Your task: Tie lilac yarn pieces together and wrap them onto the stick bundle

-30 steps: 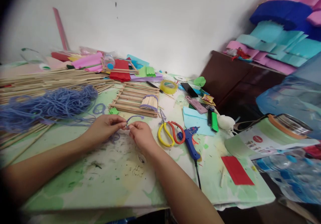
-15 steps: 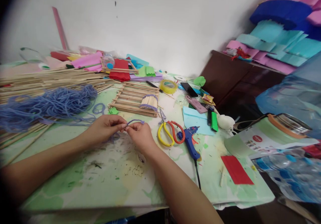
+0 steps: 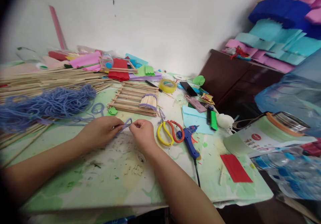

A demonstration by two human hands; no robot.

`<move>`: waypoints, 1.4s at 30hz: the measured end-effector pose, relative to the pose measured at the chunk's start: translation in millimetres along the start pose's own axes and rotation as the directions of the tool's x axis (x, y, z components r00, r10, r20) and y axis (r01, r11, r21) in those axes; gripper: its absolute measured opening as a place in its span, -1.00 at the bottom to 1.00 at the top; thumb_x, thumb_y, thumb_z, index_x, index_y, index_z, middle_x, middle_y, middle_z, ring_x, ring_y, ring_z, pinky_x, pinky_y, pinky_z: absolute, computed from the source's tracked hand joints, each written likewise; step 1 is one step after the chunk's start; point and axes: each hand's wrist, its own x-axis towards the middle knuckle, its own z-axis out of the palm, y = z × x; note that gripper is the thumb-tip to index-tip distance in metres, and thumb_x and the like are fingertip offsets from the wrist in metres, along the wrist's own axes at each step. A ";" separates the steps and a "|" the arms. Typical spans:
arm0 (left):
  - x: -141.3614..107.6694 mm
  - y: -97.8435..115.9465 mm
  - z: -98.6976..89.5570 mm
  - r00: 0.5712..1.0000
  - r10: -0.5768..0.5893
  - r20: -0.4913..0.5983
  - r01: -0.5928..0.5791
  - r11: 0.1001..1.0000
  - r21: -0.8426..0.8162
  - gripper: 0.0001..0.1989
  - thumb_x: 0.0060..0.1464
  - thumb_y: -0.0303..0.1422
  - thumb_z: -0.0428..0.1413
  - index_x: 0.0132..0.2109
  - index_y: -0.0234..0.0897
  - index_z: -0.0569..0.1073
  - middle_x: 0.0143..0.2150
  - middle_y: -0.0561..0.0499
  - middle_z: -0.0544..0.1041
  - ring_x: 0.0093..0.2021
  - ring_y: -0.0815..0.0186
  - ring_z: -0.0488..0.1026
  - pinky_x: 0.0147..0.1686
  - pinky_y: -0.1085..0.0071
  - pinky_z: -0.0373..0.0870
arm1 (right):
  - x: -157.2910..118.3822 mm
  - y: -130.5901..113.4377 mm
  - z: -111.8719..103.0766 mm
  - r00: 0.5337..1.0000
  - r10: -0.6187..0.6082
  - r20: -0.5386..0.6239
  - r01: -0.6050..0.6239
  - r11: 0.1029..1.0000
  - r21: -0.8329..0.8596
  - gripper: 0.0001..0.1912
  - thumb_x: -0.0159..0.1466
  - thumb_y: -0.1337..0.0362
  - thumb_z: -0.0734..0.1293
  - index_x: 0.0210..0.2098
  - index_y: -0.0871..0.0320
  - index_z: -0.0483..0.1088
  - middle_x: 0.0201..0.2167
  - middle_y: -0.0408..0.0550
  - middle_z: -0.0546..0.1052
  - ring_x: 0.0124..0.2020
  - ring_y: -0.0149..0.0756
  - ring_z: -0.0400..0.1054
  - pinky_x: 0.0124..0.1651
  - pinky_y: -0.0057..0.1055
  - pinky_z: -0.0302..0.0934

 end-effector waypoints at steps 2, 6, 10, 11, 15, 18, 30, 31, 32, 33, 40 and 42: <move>-2.2 1.9 1.7 1.000 0.021 0.003 -0.022 0.999 0.050 -0.68 0.14 -0.21 -0.10 -0.32 -0.26 0.49 -0.38 -0.09 0.51 -0.32 0.19 0.41 -0.39 0.38 0.17 | 0.9 -0.2 -0.8 1.000 0.019 -0.001 -0.019 0.999 0.033 -0.85 -0.03 0.35 0.21 -0.68 0.20 0.34 -0.75 -0.25 0.25 -0.66 -0.51 0.05 -0.58 -0.55 -0.05; -7.2 8.5 9.7 0.981 0.177 0.083 -0.185 0.979 0.090 -0.67 0.18 -0.23 -0.14 -0.33 -0.25 0.45 -0.39 -0.07 0.50 -0.35 0.22 0.42 -0.38 0.38 0.18 | 0.2 -2.1 -0.2 0.994 0.107 0.017 -0.108 0.975 0.192 -0.86 -0.02 0.29 0.23 -0.64 0.19 0.36 -0.77 -0.23 0.30 -0.72 -0.52 0.06 -0.63 -0.55 -0.07; -11.4 13.4 19.1 0.920 0.347 0.181 -0.359 0.933 0.038 -0.70 0.18 -0.31 -0.14 -0.35 -0.24 0.44 -0.39 -0.05 0.50 -0.35 0.22 0.42 -0.35 0.36 0.22 | -2.7 -5.6 0.7 0.981 0.181 0.071 -0.193 0.873 0.449 -0.85 -0.01 0.24 0.27 -0.60 0.19 0.30 -0.69 -0.22 0.37 -0.76 -0.59 -0.03 -0.68 -0.55 -0.19; -12.0 13.7 19.9 0.913 0.361 0.189 -0.372 0.928 0.024 -0.70 0.18 -0.32 -0.14 -0.36 -0.25 0.44 -0.39 -0.05 0.50 -0.35 0.22 0.42 -0.35 0.35 0.22 | -3.3 -6.4 0.6 0.976 0.199 0.087 -0.215 0.838 0.502 -0.86 -0.01 0.24 0.27 -0.58 0.19 0.30 -0.68 -0.24 0.35 -0.76 -0.61 -0.08 -0.69 -0.55 -0.24; -10.5 11.8 14.1 0.965 0.259 0.038 -0.258 0.965 -0.042 -0.73 0.15 -0.25 -0.08 -0.31 -0.27 0.45 -0.37 -0.06 0.49 -0.30 0.21 0.41 -0.28 0.32 0.26 | -4.6 -9.2 -0.6 0.956 0.255 0.147 -0.291 0.748 0.596 -0.88 -0.04 0.27 0.31 -0.53 0.19 0.29 -0.74 -0.36 0.15 -0.77 -0.64 -0.21 -0.68 -0.57 -0.36; -5.0 7.6 9.1 0.983 0.049 -0.176 -0.091 0.966 -0.242 -0.71 0.12 -0.18 -0.03 -0.15 -0.28 0.42 -0.19 -0.09 0.48 -0.19 0.21 0.40 -0.16 0.29 0.28 | -5.6 -10.6 -0.9 0.950 0.245 0.195 -0.313 0.754 0.577 -0.85 -0.05 0.27 0.32 -0.56 0.18 0.25 -0.74 -0.37 0.11 -0.76 -0.64 -0.20 -0.68 -0.56 -0.37; 2.2 0.8 20.4 0.928 -0.182 0.324 0.366 0.293 -0.883 -0.74 -0.03 -0.17 0.12 -0.25 -0.25 0.36 -0.52 0.18 0.28 -0.65 0.53 0.13 -0.66 0.57 0.05 | -7.7 -12.6 1.0 0.942 0.183 0.282 -0.287 0.873 0.394 -0.86 -0.01 0.28 0.30 -0.61 0.19 0.26 -0.76 -0.34 0.16 -0.78 -0.62 -0.15 -0.70 -0.53 -0.34; 2.1 1.9 18.2 0.917 -0.205 0.342 0.393 0.316 -0.864 -0.75 -0.03 -0.17 0.12 -0.30 -0.25 0.35 -0.57 0.20 0.21 -0.69 0.54 0.04 -0.70 0.57 -0.05 | -7.7 -12.2 0.9 0.941 0.183 0.284 -0.288 0.873 0.394 -0.86 -0.01 0.28 0.30 -0.60 0.19 0.27 -0.76 -0.34 0.16 -0.78 -0.62 -0.16 -0.70 -0.53 -0.35; 2.1 3.0 15.8 0.906 -0.228 0.357 0.418 0.347 -0.840 -0.75 -0.03 -0.16 0.11 -0.33 -0.25 0.35 -0.61 0.22 0.15 -0.71 0.55 -0.02 -0.72 0.56 -0.13 | -7.8 -12.1 0.7 0.940 0.183 0.289 -0.291 0.871 0.396 -0.87 -0.01 0.28 0.31 -0.59 0.20 0.28 -0.75 -0.33 0.16 -0.78 -0.62 -0.16 -0.70 -0.53 -0.35; 2.4 3.9 13.3 0.897 -0.249 0.365 0.437 0.384 -0.813 -0.75 -0.03 -0.15 0.11 -0.35 -0.26 0.36 -0.64 0.22 0.13 -0.72 0.55 -0.05 -0.73 0.55 -0.18 | -7.9 -12.1 0.3 0.938 0.183 0.296 -0.296 0.867 0.401 -0.87 -0.01 0.27 0.31 -0.58 0.20 0.29 -0.75 -0.33 0.17 -0.77 -0.63 -0.17 -0.70 -0.53 -0.35; 8.2 -5.5 5.6 0.944 -0.235 0.232 0.330 0.666 -0.669 -0.76 -0.07 -0.22 0.12 -0.33 -0.28 0.54 -0.51 0.08 0.48 -0.62 0.44 0.26 -0.61 0.51 0.12 | -7.6 -11.6 -1.8 0.936 0.154 0.316 -0.275 0.882 0.384 -0.84 0.00 0.22 0.31 -0.57 0.19 0.29 -0.74 -0.33 0.16 -0.75 -0.60 -0.18 -0.66 -0.52 -0.34; 9.5 -8.7 4.4 0.960 -0.196 0.200 0.279 0.749 -0.601 -0.75 -0.07 -0.21 0.10 -0.33 -0.28 0.55 -0.44 0.04 0.54 -0.51 0.37 0.37 -0.54 0.50 0.18 | -6.7 -8.2 -0.9 0.947 0.117 0.300 -0.218 0.918 0.332 -0.84 0.02 0.24 0.29 -0.59 0.18 0.26 -0.75 -0.32 0.14 -0.73 -0.58 -0.15 -0.65 -0.52 -0.28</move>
